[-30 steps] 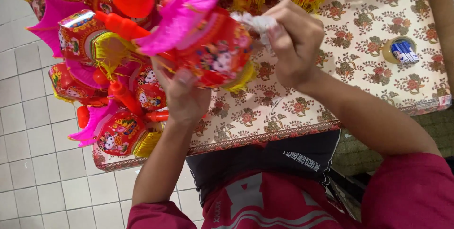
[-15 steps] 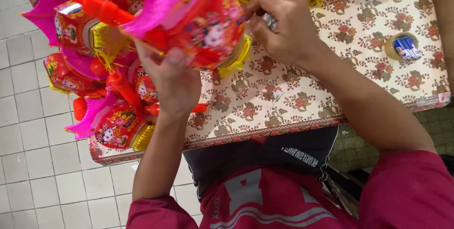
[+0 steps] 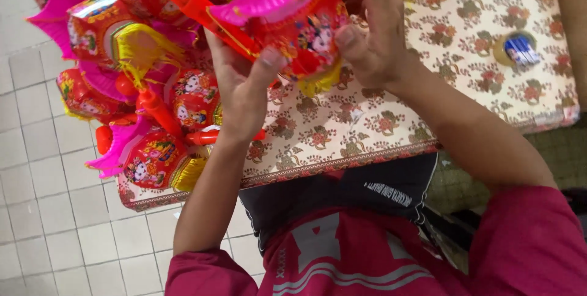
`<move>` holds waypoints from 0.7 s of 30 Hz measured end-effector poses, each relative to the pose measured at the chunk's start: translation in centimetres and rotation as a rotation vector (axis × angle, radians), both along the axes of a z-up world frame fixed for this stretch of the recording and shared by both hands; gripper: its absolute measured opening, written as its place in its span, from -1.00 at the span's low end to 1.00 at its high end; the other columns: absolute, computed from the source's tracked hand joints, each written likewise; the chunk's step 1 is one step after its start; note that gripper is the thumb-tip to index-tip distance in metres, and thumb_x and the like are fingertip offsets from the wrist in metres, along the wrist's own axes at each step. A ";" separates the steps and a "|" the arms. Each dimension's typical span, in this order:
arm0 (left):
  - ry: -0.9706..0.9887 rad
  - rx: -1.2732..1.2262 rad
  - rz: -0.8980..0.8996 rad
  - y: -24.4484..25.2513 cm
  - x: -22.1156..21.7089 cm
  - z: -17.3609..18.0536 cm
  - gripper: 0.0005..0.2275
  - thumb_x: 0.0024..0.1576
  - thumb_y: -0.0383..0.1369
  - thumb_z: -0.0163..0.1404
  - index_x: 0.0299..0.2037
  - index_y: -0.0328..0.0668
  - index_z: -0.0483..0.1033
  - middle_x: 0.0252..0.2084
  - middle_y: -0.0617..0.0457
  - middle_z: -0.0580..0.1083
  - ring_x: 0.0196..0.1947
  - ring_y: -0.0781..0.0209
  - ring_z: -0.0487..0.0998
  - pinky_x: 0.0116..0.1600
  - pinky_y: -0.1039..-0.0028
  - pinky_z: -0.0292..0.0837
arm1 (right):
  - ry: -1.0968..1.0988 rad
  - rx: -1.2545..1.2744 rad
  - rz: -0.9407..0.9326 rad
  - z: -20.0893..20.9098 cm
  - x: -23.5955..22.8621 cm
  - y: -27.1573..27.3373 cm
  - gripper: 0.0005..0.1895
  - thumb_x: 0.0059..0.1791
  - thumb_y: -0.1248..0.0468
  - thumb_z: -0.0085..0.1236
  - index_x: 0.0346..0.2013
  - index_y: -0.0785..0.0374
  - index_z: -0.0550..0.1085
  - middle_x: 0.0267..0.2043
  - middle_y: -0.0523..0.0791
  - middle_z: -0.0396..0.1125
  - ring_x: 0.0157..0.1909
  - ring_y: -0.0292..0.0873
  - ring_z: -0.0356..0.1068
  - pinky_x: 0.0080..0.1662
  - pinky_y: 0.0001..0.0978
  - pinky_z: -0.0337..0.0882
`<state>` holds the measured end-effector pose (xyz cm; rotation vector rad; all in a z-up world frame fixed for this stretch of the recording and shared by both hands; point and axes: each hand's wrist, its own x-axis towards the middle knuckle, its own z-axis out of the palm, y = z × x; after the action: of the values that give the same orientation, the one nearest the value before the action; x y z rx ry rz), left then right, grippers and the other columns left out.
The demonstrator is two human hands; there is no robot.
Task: Assembling and cleaning decorative plastic lanterns by attaching handles and wiping surfaces.
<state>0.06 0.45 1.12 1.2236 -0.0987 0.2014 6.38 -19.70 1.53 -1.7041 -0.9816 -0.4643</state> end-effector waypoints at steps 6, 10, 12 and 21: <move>-0.039 0.351 -0.075 -0.5 -0.2 0.1 -0.19 0.32 0.19 -0.30 0.51 -0.20 -0.42 0.62 -0.26 -0.14 0.67 -0.17 -0.16 0.70 -0.10 -0.30 | -0.048 0.057 -0.191 -1.4 -0.8 -1.5 -0.42 0.14 -0.14 -0.08 0.11 0.35 0.23 0.01 0.09 0.26 -0.11 0.01 0.42 -0.14 -0.22 0.59; -0.016 0.039 -0.268 -1.2 -0.3 0.8 -0.51 0.36 -0.23 -0.30 0.45 -0.20 -0.11 0.35 -0.16 0.28 0.37 -0.04 0.39 0.51 -0.02 0.42 | -0.037 0.205 -0.229 -1.6 -1.7 -2.5 -0.46 0.14 -0.08 0.02 0.11 0.30 0.18 0.02 0.08 0.20 -0.09 0.04 0.41 -0.17 -0.22 0.63; -0.064 0.081 -0.314 -1.8 -0.1 0.8 -0.58 0.37 -0.26 -0.33 0.41 -0.25 0.05 0.35 -0.19 0.29 0.35 -0.04 0.39 0.48 0.07 0.46 | -0.047 0.269 -0.250 -1.3 -2.1 -2.6 -0.51 0.14 -0.06 0.02 0.09 0.25 0.17 0.01 0.04 0.19 -0.09 0.01 0.38 -0.21 -0.25 0.61; -0.181 0.409 -0.295 -4.6 -0.1 2.2 -0.53 0.31 -0.05 -0.05 0.23 -0.15 0.08 -0.20 0.11 0.17 -0.23 0.26 0.23 -0.03 0.42 0.38 | -0.131 0.409 -0.286 -1.6 -3.4 -2.8 -0.45 0.07 -0.16 0.04 -0.09 0.23 0.11 -0.08 -0.10 0.01 -0.10 -0.13 0.11 -0.18 -0.27 0.35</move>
<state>-0.07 -4.15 3.33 1.5769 -0.4940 0.0329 3.02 -22.51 -0.07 -1.4552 -0.6754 -0.9085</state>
